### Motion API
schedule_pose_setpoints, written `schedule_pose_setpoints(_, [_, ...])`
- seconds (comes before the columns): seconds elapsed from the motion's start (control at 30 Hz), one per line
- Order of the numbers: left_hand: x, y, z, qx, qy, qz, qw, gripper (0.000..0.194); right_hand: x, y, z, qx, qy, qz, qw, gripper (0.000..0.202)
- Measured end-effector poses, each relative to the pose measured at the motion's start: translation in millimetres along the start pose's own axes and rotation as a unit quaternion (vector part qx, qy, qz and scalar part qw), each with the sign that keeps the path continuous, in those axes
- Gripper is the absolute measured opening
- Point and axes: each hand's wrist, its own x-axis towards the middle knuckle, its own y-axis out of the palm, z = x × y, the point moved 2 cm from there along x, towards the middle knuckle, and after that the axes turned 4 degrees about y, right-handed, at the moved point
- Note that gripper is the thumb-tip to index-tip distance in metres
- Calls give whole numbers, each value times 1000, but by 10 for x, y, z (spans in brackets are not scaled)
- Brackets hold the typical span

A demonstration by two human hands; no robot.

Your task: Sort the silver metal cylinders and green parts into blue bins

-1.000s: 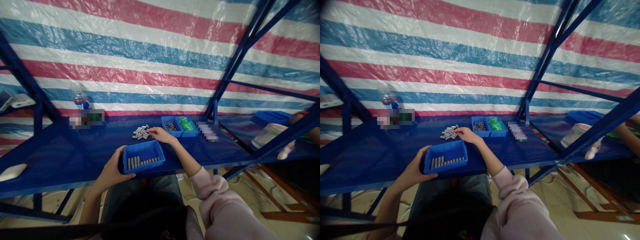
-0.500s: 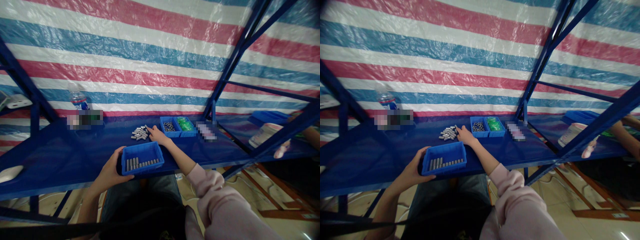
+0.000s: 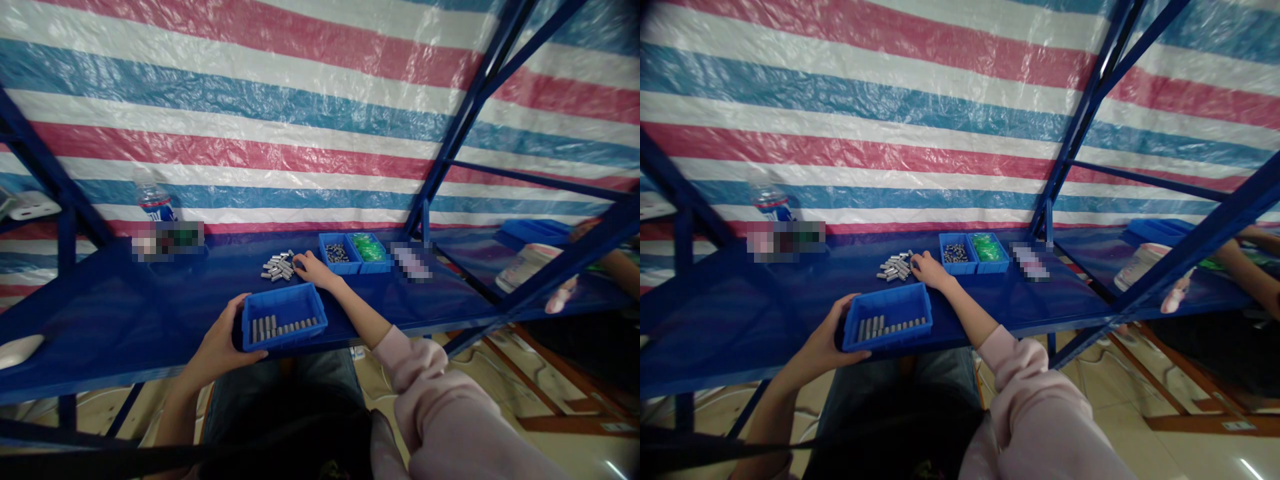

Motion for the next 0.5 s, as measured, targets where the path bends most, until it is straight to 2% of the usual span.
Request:
schedule_pose_setpoints(0.3, [0,-5,-15,-6,-4,3,1000,93,37,-94,-26,93,-35,-15,995,24])
schedule_pose_setpoints(0.5, [-1,-12,-31,-9,-2,4,1000,93,-23,-257,89,164,-45,-26,985,26])
